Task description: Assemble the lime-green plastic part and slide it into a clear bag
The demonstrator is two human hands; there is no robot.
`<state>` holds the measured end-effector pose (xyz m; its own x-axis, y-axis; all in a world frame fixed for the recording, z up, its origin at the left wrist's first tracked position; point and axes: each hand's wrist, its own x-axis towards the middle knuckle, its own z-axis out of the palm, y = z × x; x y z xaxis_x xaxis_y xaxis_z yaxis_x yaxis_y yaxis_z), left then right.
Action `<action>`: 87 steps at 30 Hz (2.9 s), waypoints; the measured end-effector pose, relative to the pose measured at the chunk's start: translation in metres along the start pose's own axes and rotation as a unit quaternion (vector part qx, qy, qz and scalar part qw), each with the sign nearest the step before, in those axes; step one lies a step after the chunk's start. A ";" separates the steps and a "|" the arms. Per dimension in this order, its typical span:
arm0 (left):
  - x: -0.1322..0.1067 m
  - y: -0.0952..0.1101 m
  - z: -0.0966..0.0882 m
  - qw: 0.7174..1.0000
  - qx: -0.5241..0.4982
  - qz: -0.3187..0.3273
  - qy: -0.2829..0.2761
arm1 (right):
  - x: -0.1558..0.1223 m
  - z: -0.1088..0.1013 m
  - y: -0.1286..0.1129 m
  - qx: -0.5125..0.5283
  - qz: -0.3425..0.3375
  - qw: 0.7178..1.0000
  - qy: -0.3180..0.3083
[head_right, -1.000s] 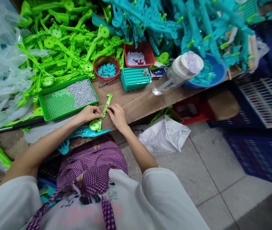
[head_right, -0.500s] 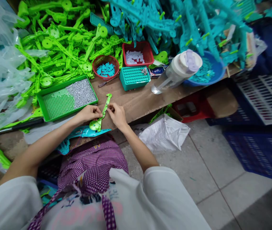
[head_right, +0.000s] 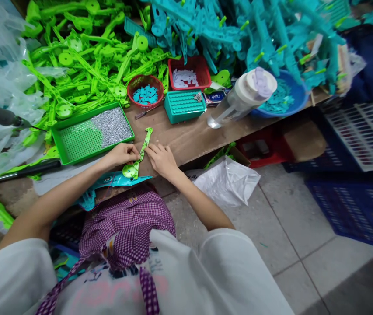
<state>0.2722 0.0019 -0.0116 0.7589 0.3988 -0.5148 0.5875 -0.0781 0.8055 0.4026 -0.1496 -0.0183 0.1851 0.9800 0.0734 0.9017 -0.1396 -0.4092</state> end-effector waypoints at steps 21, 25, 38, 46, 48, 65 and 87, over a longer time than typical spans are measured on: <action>-0.051 0.008 -0.005 0.968 0.219 0.106 0.055 | -0.001 -0.002 -0.021 0.027 0.012 1.000 -0.005; -0.059 0.004 0.009 0.939 0.298 0.157 0.070 | 0.001 -0.005 -0.026 0.018 0.034 0.999 -0.017; -0.088 -0.008 0.026 0.921 0.327 0.175 0.117 | 0.003 0.001 -0.034 0.019 0.101 0.995 0.012; -0.096 -0.013 0.018 0.920 0.332 0.180 0.102 | 0.000 0.003 -0.035 0.013 0.098 0.995 0.012; -0.100 -0.018 0.007 0.920 0.331 0.174 0.118 | -0.001 0.004 -0.036 0.010 0.097 0.995 0.010; -0.110 -0.030 -0.007 0.848 0.489 0.203 0.017 | 0.001 -0.003 -0.040 0.027 0.091 0.995 -0.027; -0.116 -0.033 -0.038 0.883 0.436 0.174 -0.015 | 0.004 -0.006 -0.047 -0.064 0.072 0.994 -0.047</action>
<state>0.1538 -0.0067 0.0324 0.9356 0.1880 -0.2988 0.2997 -0.8704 0.3908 0.3631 -0.1400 0.0070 0.2836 0.9567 -0.0649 0.9120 -0.2900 -0.2901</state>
